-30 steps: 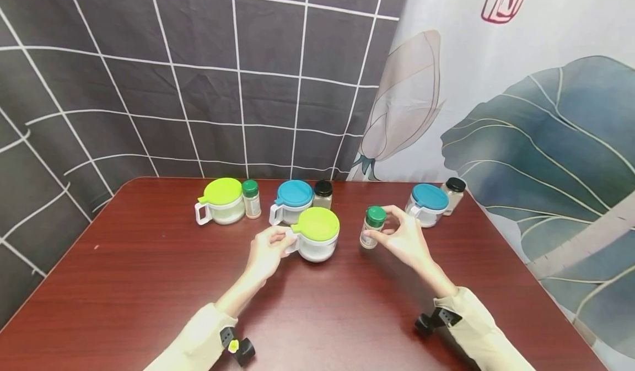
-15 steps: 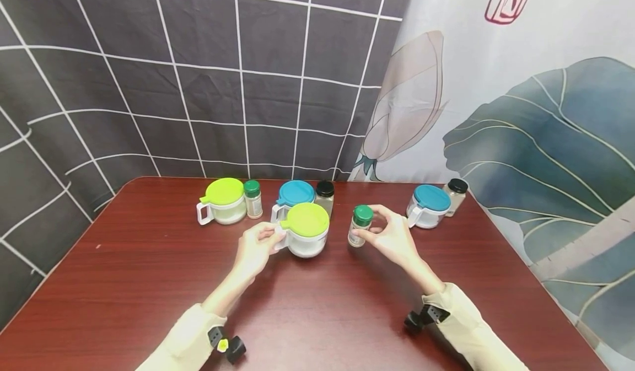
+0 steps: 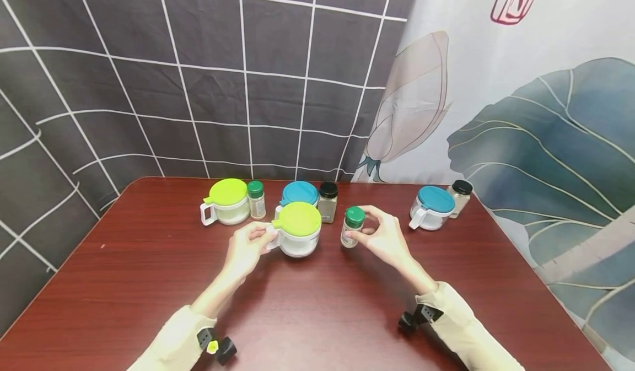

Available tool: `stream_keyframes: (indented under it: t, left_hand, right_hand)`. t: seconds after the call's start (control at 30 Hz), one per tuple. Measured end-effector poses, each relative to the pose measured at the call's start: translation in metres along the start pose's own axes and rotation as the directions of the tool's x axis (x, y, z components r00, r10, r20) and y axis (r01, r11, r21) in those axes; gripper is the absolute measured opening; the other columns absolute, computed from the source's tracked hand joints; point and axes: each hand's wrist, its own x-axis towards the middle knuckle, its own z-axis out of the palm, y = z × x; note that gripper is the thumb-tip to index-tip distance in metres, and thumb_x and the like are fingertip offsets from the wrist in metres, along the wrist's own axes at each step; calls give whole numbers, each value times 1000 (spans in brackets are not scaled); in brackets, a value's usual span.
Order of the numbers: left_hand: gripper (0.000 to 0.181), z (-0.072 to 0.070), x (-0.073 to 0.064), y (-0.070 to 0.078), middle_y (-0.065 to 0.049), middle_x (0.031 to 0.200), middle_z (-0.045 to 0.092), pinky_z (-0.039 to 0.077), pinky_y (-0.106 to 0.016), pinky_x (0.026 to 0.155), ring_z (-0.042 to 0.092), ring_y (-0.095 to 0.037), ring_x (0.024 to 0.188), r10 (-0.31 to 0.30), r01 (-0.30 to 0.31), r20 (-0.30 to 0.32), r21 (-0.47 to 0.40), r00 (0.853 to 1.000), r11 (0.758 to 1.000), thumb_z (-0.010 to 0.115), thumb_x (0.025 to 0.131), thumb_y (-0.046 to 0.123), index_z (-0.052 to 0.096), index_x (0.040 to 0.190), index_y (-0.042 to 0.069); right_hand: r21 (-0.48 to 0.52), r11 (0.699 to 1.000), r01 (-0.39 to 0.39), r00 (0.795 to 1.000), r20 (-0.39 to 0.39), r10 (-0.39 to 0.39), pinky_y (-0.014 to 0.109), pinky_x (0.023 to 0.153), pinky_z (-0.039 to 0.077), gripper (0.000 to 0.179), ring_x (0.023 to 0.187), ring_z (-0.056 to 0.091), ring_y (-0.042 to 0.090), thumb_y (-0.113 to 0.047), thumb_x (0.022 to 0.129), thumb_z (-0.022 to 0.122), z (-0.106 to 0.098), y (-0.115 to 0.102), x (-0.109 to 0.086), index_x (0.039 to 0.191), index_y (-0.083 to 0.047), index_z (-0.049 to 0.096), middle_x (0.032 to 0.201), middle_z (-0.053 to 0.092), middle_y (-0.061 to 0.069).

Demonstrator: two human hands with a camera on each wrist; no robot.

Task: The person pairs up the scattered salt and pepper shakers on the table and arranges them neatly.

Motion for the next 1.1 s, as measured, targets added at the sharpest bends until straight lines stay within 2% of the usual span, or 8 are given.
stream_keyframes:
  t: [0.23, 0.33, 0.5, 0.67, 0.77, 0.93, 1.1]
  left_hand:
    - [24, -11, -4, -1, -25, 111, 67, 57, -37, 81, 66, -18, 96, -7, 7, 3, 9, 1000, 1000, 63, 91, 7, 63, 110, -8]
    - [24, -14, -4, -2, -25, 110, 68, 57, -35, 81, 66, -17, 94, 0, 0, -1, 14, 1000, 1000, 63, 91, 6, 63, 109, -8]
    - [24, -20, -4, -5, -24, 109, 68, 58, -32, 78, 66, -12, 89, -3, 4, -18, 31, 1000, 1000, 64, 90, 6, 64, 110, -7]
    - [25, -28, -6, -7, -24, 110, 68, 58, -31, 78, 66, -11, 89, -11, 12, -26, 30, 1000, 999, 64, 90, 6, 64, 111, -7]
    - [25, -31, -7, -8, -25, 112, 68, 58, -31, 79, 66, -12, 91, -15, 16, -29, 33, 999, 999, 63, 91, 6, 63, 112, -8]
    - [26, -35, -9, -10, -25, 113, 67, 57, -31, 79, 66, -12, 91, -25, 27, -40, 39, 999, 999, 63, 92, 8, 63, 113, -7]
    - [27, -40, -12, -12, -25, 114, 67, 57, -29, 79, 65, -8, 89, -35, 37, -49, 32, 998, 999, 62, 92, 9, 62, 113, -8]
  right_hand:
    - [-1, 1000, 12, 1000, 20, -12, 32, 71, 59, 42, 85, 71, 31, 2, 72, 79, 3, -44, -4, 111, 2, 64, 100, 72, 20]
    - [-3, 1000, 16, 1000, 27, -16, 32, 71, 59, 42, 85, 71, 30, 2, 73, 79, 5, -48, -3, 112, 2, 64, 100, 72, 19]
    - [15, 1000, 18, 999, 50, -19, 34, 72, 59, 42, 86, 71, 30, 1, 73, 79, 11, -48, -2, 112, 2, 64, 101, 72, 19]
    - [52, 998, 23, 998, 53, -25, 33, 73, 59, 44, 87, 70, 30, -1, 73, 80, 22, -27, 4, 114, -1, 64, 102, 72, 17]
    - [68, 997, 22, 998, 56, -25, 31, 73, 59, 45, 87, 70, 26, -4, 72, 82, 28, -17, 6, 114, -5, 65, 103, 73, 14]
    - [69, 997, 23, 997, 72, -28, 25, 71, 58, 44, 85, 72, 20, -8, 72, 83, 35, -15, 7, 112, -11, 66, 103, 73, 9]
    - [53, 998, 38, 995, 87, -43, 23, 70, 58, 43, 83, 72, 20, -8, 73, 82, 42, -16, 6, 112, -9, 64, 103, 72, 10]
